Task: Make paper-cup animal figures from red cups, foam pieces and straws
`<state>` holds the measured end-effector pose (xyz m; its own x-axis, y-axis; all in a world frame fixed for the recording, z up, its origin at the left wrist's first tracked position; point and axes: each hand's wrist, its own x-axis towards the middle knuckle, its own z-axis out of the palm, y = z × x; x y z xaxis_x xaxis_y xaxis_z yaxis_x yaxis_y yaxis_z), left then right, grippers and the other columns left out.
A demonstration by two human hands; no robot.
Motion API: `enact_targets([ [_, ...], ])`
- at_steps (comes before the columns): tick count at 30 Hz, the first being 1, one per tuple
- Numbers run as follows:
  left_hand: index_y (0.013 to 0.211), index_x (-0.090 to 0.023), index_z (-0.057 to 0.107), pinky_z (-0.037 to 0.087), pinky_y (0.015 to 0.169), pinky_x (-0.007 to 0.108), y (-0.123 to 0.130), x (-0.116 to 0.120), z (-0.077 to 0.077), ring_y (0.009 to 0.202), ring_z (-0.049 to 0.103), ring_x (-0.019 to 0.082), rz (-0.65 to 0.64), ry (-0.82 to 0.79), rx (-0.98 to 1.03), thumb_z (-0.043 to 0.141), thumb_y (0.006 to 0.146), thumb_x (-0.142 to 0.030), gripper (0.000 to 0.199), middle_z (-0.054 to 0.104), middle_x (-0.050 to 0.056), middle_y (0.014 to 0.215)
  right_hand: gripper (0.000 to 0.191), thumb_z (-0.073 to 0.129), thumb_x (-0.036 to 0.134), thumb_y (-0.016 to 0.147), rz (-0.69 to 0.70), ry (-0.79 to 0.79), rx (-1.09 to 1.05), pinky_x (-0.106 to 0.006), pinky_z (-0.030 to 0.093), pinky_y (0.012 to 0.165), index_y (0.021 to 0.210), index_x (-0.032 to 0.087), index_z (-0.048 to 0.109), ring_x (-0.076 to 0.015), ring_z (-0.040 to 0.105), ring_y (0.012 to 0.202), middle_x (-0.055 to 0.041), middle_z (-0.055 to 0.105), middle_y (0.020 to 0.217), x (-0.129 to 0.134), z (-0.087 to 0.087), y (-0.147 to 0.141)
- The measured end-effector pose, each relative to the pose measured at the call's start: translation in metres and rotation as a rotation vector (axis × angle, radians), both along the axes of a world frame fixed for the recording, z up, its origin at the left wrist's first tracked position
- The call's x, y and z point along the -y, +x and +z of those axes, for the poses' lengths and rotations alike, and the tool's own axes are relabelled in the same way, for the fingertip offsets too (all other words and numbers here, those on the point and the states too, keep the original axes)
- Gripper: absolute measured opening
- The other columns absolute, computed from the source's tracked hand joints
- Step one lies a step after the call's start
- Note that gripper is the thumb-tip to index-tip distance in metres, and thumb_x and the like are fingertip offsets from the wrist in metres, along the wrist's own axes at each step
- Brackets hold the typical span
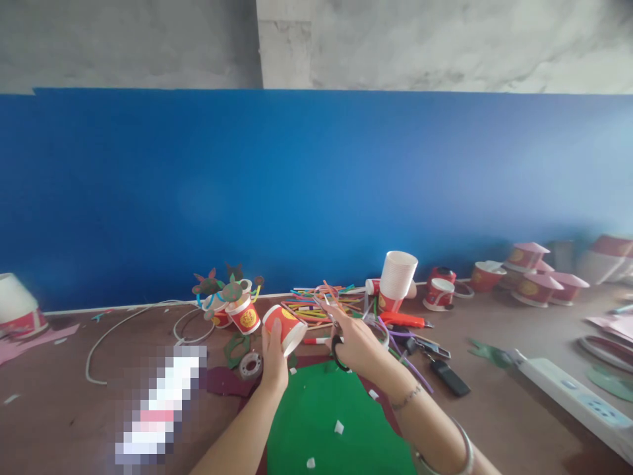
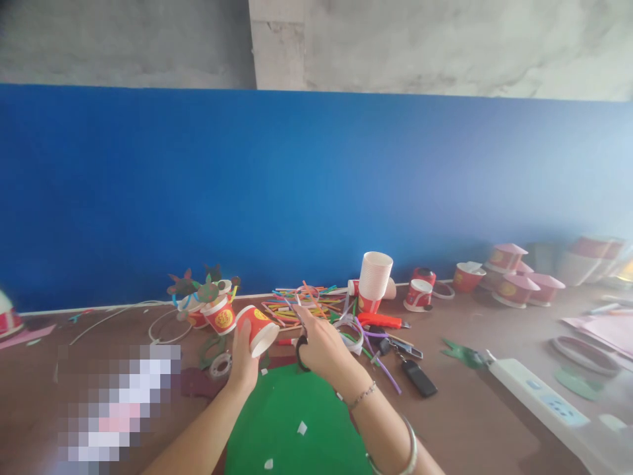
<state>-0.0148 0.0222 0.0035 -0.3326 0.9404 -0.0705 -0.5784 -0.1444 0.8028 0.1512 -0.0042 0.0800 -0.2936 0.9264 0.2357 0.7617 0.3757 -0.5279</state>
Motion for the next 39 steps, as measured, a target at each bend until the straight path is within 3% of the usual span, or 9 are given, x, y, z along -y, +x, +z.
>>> enact_targets([
  [4, 0.116, -0.020, 0.055, 0.048, 0.090, 0.037, 0.006, 0.005, 0.000, 0.106, 0.060, 0.024, -0.251, -0.055, 0.091, 0.053, 0.077, -0.055, 0.052, 0.068, 0.006, 0.106, 0.073, 0.049, 0.009, 0.064, -0.037, -0.001, -0.167, -0.022, 0.038, 0.060, 0.136, 0.018, 0.039, -0.0146, 0.053, 0.063, -0.0003, 0.062, 0.073, -0.011, -0.016, -0.012],
  [8, 0.119, -0.018, 0.054, 0.047, 0.091, 0.040, 0.012, 0.007, -0.004, 0.113, 0.055, 0.027, -0.453, -0.024, -0.031, 0.043, 0.080, -0.062, 0.059, 0.062, 0.011, 0.116, 0.069, 0.049, 0.008, 0.062, -0.131, 0.011, -0.208, -0.022, 0.035, 0.055, 0.131, 0.018, 0.045, -0.0139, 0.048, 0.057, 0.0030, 0.055, 0.061, -0.017, -0.023, -0.011],
  [11, 0.130, -0.024, 0.040, 0.042, 0.096, 0.041, 0.010, 0.008, -0.009, 0.123, 0.045, 0.024, -0.180, 0.159, -0.376, 0.045, 0.084, -0.052, 0.053, 0.045, 0.010, 0.135, 0.066, 0.052, 0.010, 0.062, -0.249, -0.053, -0.290, -0.021, 0.034, 0.051, 0.128, 0.015, 0.047, -0.0131, 0.047, 0.053, 0.0047, 0.051, 0.056, -0.022, -0.024, -0.004],
  [14, 0.129, -0.022, 0.039, 0.033, 0.103, 0.045, 0.004, 0.015, -0.008, 0.124, 0.041, 0.025, 0.103, 0.455, -0.814, 0.049, 0.086, -0.036, 0.047, 0.043, 0.013, 0.133, 0.064, 0.055, 0.014, 0.063, -0.308, -0.170, -0.408, -0.021, 0.035, 0.048, 0.127, 0.014, 0.046, -0.0123, 0.048, 0.050, 0.0047, 0.053, 0.057, -0.029, -0.025, 0.002],
  [16, 0.120, -0.021, 0.047, 0.031, 0.103, 0.048, 0.002, 0.021, -0.004, 0.124, 0.039, 0.027, 0.166, 0.626, -1.053, 0.055, 0.082, -0.029, 0.040, 0.044, 0.014, 0.129, 0.063, 0.055, 0.016, 0.065, -0.298, -0.247, -0.469, -0.021, 0.036, 0.046, 0.127, 0.014, 0.044, -0.0119, 0.049, 0.048, 0.0039, 0.055, 0.059, -0.030, -0.027, 0.004],
  [19, 0.103, -0.023, 0.056, 0.034, 0.101, 0.047, 0.004, 0.027, 0.001, 0.123, 0.040, 0.028, 0.144, 0.701, -1.274, 0.061, 0.077, -0.025, 0.027, 0.043, 0.012, 0.128, 0.063, 0.053, 0.018, 0.067, -0.268, -0.338, -0.512, -0.020, 0.037, 0.043, 0.129, 0.014, 0.041, -0.0114, 0.050, 0.046, 0.0033, 0.056, 0.060, -0.029, -0.026, 0.004],
  [23, 0.091, -0.023, 0.061, 0.040, 0.097, 0.045, 0.008, 0.023, -0.004, 0.118, 0.046, 0.027, 0.124, 0.644, -1.316, 0.058, 0.079, -0.022, 0.012, 0.043, 0.011, 0.128, 0.065, 0.052, 0.019, 0.067, -0.242, -0.400, -0.575, -0.019, 0.036, 0.040, 0.130, 0.014, 0.037, -0.0107, 0.049, 0.044, 0.0047, 0.053, 0.058, -0.026, -0.024, 0.000],
  [29, 0.087, -0.021, 0.061, 0.041, 0.095, 0.041, 0.005, 0.017, -0.008, 0.118, 0.046, 0.025, 0.063, 0.591, -1.236, 0.048, 0.085, -0.019, 0.013, 0.041, 0.011, 0.130, 0.068, 0.055, 0.025, 0.070, -0.194, -0.355, -0.625, -0.020, 0.034, 0.039, 0.134, 0.011, 0.033, -0.0091, 0.043, 0.041, 0.0064, 0.050, 0.057, -0.028, -0.022, -0.001],
  [39, 0.087, -0.019, 0.054, 0.035, 0.101, 0.043, 0.000, 0.010, -0.008, 0.124, 0.039, 0.025, 0.219, 0.434, -1.132, 0.044, 0.087, -0.025, 0.011, 0.040, 0.012, 0.130, 0.071, 0.061, 0.015, 0.062, 0.257, -0.355, -0.057, -0.020, 0.035, 0.052, 0.131, 0.023, 0.047, -0.0099, 0.045, 0.054, 0.0051, 0.056, 0.063, -0.004, 0.012, 0.021],
])
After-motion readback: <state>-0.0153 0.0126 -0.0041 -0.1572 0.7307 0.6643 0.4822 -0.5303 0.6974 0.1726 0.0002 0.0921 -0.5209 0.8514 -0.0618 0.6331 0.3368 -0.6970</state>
